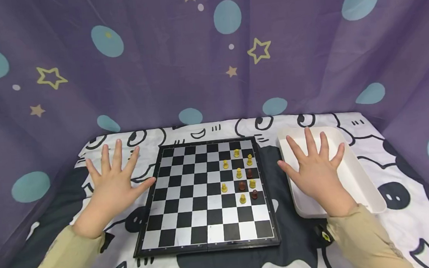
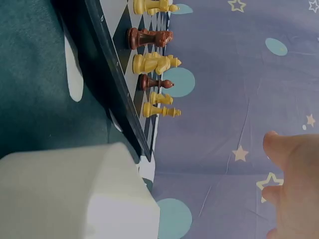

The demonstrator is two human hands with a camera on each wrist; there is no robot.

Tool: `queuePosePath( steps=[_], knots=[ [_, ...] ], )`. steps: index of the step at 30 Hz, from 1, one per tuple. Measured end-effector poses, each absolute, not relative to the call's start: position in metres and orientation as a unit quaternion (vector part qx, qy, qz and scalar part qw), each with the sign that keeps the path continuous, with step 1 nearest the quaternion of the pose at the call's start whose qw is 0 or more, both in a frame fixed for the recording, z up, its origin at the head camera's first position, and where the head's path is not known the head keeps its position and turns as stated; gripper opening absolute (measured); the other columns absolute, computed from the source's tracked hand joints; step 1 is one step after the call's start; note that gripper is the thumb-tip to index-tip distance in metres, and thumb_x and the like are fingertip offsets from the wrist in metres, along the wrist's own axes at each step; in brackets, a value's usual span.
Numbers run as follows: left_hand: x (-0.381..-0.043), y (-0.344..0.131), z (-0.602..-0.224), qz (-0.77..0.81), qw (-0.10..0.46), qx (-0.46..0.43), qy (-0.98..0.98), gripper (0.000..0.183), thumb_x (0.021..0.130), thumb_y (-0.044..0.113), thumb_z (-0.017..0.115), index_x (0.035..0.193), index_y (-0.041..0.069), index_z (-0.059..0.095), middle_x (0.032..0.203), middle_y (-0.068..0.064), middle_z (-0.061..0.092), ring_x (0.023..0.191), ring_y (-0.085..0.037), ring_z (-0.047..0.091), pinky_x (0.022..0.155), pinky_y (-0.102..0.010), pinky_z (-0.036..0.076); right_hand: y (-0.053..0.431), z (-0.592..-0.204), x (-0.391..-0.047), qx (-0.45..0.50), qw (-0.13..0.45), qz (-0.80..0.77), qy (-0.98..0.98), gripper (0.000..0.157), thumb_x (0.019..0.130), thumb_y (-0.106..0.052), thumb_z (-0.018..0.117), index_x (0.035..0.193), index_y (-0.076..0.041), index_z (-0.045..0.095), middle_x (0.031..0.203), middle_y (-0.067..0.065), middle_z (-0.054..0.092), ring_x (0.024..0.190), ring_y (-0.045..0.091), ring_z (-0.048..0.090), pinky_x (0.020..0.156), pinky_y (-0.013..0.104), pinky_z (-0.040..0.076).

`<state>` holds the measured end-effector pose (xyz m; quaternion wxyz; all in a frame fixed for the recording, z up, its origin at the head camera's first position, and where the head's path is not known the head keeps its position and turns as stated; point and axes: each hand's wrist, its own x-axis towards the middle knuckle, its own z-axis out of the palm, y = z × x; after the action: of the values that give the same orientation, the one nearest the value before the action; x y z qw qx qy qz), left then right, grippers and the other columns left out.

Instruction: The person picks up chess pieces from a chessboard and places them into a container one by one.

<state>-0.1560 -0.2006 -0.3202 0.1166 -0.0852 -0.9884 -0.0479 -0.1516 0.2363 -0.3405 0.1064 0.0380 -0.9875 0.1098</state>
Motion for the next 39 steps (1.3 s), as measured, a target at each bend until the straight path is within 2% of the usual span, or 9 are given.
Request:
queuePosePath(
  steps=[9, 12, 16, 19, 22, 26, 32, 35, 39],
  knots=[
    [-0.161, -0.190, -0.316, -0.034, 0.106, -0.104, -0.988, 0.090, 0.082, 0.064, 0.057, 0.152, 0.017, 0.025, 0.158, -0.021, -0.002, 0.143, -0.044, -0.013, 0.106, -0.068, -0.011, 0.224, -0.333, -0.160, 0.059, 0.123, 0.118, -0.984, 0.066, 0.094, -0.053, 0.047, 0.147, -0.017, 0.031, 0.156, 0.024, 0.004, 0.138, 0.055, 0.000, 0.097, 0.075, -0.013],
    [-0.165, -0.184, -0.315, -0.033, 0.102, -0.120, -0.987, 0.091, 0.081, 0.063, 0.060, 0.151, 0.017, 0.026, 0.158, -0.023, 0.001, 0.143, -0.047, -0.007, 0.107, -0.068, -0.007, 0.219, -0.329, -0.165, 0.074, 0.133, 0.137, -0.979, 0.065, 0.094, -0.050, 0.049, 0.145, -0.015, 0.033, 0.155, 0.026, 0.008, 0.136, 0.053, 0.004, 0.099, 0.074, -0.008],
    [-0.171, -0.171, -0.315, -0.027, 0.082, -0.146, -0.985, 0.096, 0.076, 0.064, 0.065, 0.151, 0.018, 0.026, 0.157, -0.023, 0.006, 0.142, -0.048, 0.001, 0.109, -0.068, 0.006, 0.211, -0.323, -0.176, 0.093, 0.128, 0.179, -0.971, 0.063, 0.093, -0.042, 0.055, 0.143, -0.009, 0.036, 0.150, 0.029, 0.018, 0.132, 0.053, 0.012, 0.097, 0.071, 0.006],
    [-0.176, -0.161, -0.319, -0.024, 0.049, -0.170, -0.984, 0.101, 0.072, 0.065, 0.069, 0.151, 0.020, 0.027, 0.157, -0.023, 0.010, 0.142, -0.048, 0.007, 0.107, -0.068, 0.015, 0.208, -0.319, -0.187, 0.101, 0.112, 0.221, -0.964, 0.060, 0.092, -0.034, 0.059, 0.141, -0.004, 0.040, 0.143, 0.030, 0.033, 0.128, 0.052, 0.023, 0.093, 0.067, 0.016],
    [-0.180, -0.152, -0.324, -0.025, 0.006, -0.195, -0.980, 0.103, 0.067, 0.064, 0.074, 0.150, 0.021, 0.031, 0.155, -0.024, 0.015, 0.140, -0.050, 0.014, 0.103, -0.069, 0.023, 0.205, -0.317, -0.199, 0.109, 0.084, 0.267, -0.954, 0.056, 0.091, -0.026, 0.061, 0.137, 0.000, 0.044, 0.130, 0.029, 0.048, 0.119, 0.048, 0.041, 0.094, 0.062, 0.029],
    [-0.183, -0.142, -0.329, -0.024, -0.051, -0.215, -0.975, 0.106, 0.061, 0.059, 0.081, 0.149, 0.021, 0.034, 0.154, -0.024, 0.020, 0.138, -0.050, 0.019, 0.099, -0.070, 0.029, 0.200, -0.321, -0.214, 0.116, 0.026, 0.296, -0.948, 0.053, 0.090, -0.022, 0.062, 0.136, 0.001, 0.046, 0.118, 0.027, 0.058, 0.103, 0.039, 0.056, 0.083, 0.051, 0.047],
    [-0.185, -0.131, -0.337, -0.018, -0.106, -0.236, -0.966, 0.111, 0.056, 0.053, 0.086, 0.149, 0.020, 0.034, 0.151, -0.025, 0.025, 0.136, -0.049, 0.026, 0.095, -0.063, 0.039, 0.193, -0.332, -0.230, 0.144, -0.031, 0.293, -0.945, 0.053, 0.088, -0.019, 0.065, 0.135, 0.001, 0.048, 0.105, 0.021, 0.062, 0.086, 0.028, 0.062, 0.068, 0.037, 0.049],
    [-0.186, -0.126, -0.340, -0.013, -0.131, -0.239, -0.962, 0.113, 0.055, 0.050, 0.088, 0.149, 0.022, 0.033, 0.151, -0.025, 0.024, 0.136, -0.047, 0.027, 0.094, -0.059, 0.043, 0.191, -0.337, -0.236, 0.162, -0.049, 0.292, -0.941, 0.053, 0.086, -0.017, 0.068, 0.132, 0.003, 0.050, 0.098, 0.019, 0.063, 0.084, 0.028, 0.063, 0.069, 0.038, 0.050],
    [-0.187, -0.121, -0.345, -0.005, -0.162, -0.239, -0.957, 0.114, 0.054, 0.046, 0.089, 0.150, 0.025, 0.031, 0.154, -0.022, 0.020, 0.139, -0.046, 0.022, 0.095, -0.056, 0.043, 0.190, -0.343, -0.243, 0.178, -0.074, 0.291, -0.937, 0.052, 0.084, -0.015, 0.070, 0.129, 0.003, 0.052, 0.098, 0.019, 0.063, 0.087, 0.031, 0.063, 0.073, 0.041, 0.051]
  ],
)
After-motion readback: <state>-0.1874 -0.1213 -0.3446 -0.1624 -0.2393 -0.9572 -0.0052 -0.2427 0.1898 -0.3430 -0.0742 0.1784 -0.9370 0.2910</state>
